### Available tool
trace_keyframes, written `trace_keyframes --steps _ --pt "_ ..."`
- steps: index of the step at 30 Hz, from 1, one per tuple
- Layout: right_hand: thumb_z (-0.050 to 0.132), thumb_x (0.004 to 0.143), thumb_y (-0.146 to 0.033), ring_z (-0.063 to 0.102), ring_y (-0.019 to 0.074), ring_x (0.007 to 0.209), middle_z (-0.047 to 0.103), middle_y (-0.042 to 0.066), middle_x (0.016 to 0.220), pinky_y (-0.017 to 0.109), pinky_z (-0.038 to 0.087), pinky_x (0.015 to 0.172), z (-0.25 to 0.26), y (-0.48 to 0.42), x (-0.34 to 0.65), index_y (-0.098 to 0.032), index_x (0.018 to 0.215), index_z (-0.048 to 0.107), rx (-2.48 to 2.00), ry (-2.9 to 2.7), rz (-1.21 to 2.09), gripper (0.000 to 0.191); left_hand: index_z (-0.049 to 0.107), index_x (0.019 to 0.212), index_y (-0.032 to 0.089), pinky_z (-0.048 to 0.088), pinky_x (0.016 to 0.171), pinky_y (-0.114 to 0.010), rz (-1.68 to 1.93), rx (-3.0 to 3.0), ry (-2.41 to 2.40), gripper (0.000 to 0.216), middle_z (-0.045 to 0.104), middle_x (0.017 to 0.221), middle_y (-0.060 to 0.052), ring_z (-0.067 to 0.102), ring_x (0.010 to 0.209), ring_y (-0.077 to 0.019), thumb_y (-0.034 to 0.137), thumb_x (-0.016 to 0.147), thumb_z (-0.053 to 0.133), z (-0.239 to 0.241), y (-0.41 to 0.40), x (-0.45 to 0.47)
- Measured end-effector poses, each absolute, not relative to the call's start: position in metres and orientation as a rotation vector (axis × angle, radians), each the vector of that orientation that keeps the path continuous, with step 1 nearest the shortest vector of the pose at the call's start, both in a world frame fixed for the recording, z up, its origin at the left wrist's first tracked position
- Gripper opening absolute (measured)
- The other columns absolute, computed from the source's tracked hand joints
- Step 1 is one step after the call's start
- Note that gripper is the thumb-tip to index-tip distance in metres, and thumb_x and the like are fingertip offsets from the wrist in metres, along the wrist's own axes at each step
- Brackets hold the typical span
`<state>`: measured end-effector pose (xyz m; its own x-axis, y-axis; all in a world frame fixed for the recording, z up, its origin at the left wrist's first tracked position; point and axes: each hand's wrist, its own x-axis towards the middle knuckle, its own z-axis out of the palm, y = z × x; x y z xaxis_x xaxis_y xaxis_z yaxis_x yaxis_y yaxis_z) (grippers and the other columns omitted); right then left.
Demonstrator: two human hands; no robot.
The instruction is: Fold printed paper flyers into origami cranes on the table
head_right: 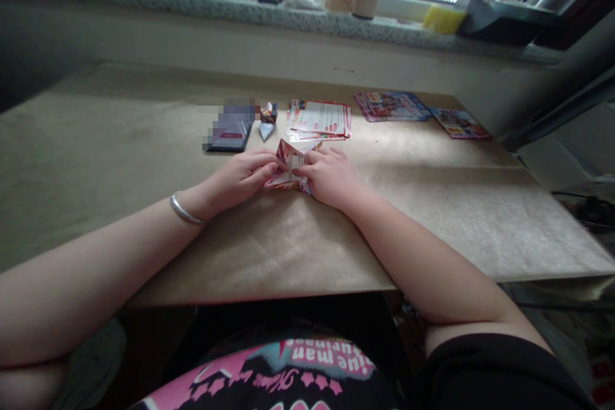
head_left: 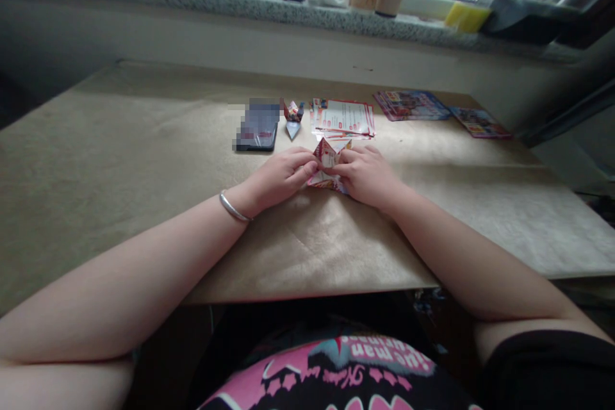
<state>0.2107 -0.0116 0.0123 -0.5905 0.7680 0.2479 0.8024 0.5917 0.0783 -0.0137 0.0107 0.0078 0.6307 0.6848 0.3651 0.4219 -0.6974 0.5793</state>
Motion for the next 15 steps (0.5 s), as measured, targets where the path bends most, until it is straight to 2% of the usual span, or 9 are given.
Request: trace_keyframes --steps 4,7,10,15 --pt "0.058 0.089 -0.022 0.053 0.0255 0.096 0.068 0.008 0.095 0.041 0.034 0.086 0.012 -0.012 0.21 -0.029 0.107 0.078 -1.289 -2.603 -0.277 0.028 0.069 0.097 0.015 0.048 0.093 -0.034 0.784 2.414 0.898 0.044 0.068 0.104 -0.009 0.063 0.1 -0.0211 0.043 0.099 0.035 0.008 0.01 -0.014" --pt "0.056 0.089 -0.019 0.054 0.0253 0.098 0.067 0.008 0.101 0.042 0.039 0.09 0.01 -0.011 0.213 -0.026 0.096 0.078 -1.266 -2.448 -0.194 0.025 0.069 0.097 0.015 0.048 0.091 -0.035 0.749 2.44 0.922 0.049 0.067 0.103 -0.01 0.062 0.098 -0.0217 0.047 0.099 0.032 0.01 0.01 -0.015" --pt "0.053 0.089 -0.017 0.056 0.0242 0.101 0.063 0.008 0.104 0.043 0.044 0.094 0.007 -0.007 0.221 -0.025 0.092 0.076 -1.261 -2.153 -0.044 0.025 0.068 0.099 0.015 0.048 0.092 -0.035 0.731 2.453 0.922 0.051 0.067 0.104 -0.01 0.062 0.099 -0.0225 0.05 0.099 0.031 0.011 0.009 -0.016" --pt "0.052 0.081 -0.012 0.06 0.0226 0.105 0.063 0.008 0.107 0.041 0.052 0.088 -0.002 0.006 0.24 -0.023 0.086 0.071 -1.302 -1.849 0.354 0.023 0.068 0.099 0.015 0.048 0.095 -0.037 0.76 2.396 0.934 0.052 0.067 0.106 -0.01 0.062 0.101 -0.0229 0.053 0.098 0.033 0.011 0.011 -0.017"
